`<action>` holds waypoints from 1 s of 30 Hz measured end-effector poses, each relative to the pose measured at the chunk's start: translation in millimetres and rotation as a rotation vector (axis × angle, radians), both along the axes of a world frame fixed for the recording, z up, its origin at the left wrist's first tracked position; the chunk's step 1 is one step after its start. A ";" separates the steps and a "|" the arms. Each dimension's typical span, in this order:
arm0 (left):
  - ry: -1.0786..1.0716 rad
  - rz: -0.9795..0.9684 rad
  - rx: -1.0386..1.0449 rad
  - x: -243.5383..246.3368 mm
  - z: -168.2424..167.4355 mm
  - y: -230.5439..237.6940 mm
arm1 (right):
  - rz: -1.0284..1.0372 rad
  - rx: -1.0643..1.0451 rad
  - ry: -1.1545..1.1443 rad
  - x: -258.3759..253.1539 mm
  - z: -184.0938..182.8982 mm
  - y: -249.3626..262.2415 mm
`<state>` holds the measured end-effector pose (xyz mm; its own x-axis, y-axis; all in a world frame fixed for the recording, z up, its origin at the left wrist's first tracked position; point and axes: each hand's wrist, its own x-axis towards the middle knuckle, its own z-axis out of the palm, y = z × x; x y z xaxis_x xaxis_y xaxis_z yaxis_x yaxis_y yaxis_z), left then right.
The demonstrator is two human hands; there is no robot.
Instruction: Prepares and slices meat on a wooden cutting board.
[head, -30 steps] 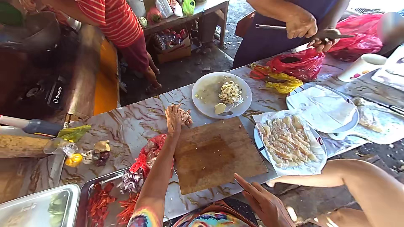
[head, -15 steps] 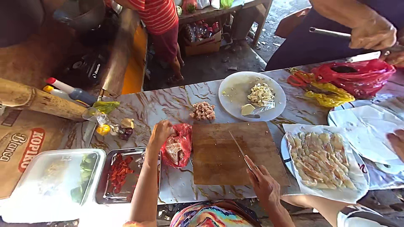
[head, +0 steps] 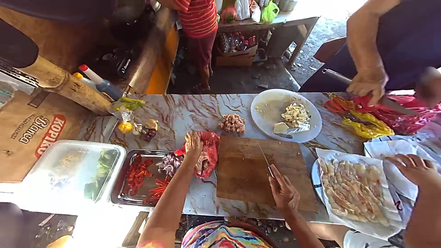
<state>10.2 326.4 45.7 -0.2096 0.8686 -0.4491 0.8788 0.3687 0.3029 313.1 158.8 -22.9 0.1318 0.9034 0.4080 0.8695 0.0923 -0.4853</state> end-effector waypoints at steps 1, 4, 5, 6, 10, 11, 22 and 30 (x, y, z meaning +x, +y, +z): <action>0.030 -0.011 -0.029 0.6 -1.4 5.4 | -0.010 -0.026 0.021 -2.1 1.8 4.2; 0.080 -0.049 0.003 0.5 -14.2 13.4 | -0.088 -0.084 0.150 -7.9 5.3 9.8; 0.084 -0.048 0.006 1.6 -15.8 15.5 | -0.111 -0.082 0.184 -8.1 5.2 10.5; 0.085 -0.042 0.000 2.8 -14.3 18.2 | -0.130 -0.069 0.204 -7.5 3.9 11.6; -0.133 -0.081 -0.008 -19.0 -12.8 31.8 | -0.130 -0.054 0.225 -5.5 -1.1 12.8; -0.230 -0.112 0.005 -30.9 -17.5 34.8 | -0.115 -0.053 0.229 -4.3 -2.1 13.1; -0.897 0.193 0.443 -66.1 30.5 2.5 | -0.142 -0.062 0.274 -2.1 -0.5 12.5; -1.138 -0.319 0.199 33.6 60.7 -53.2 | -0.178 -0.096 0.360 -1.3 3.4 12.1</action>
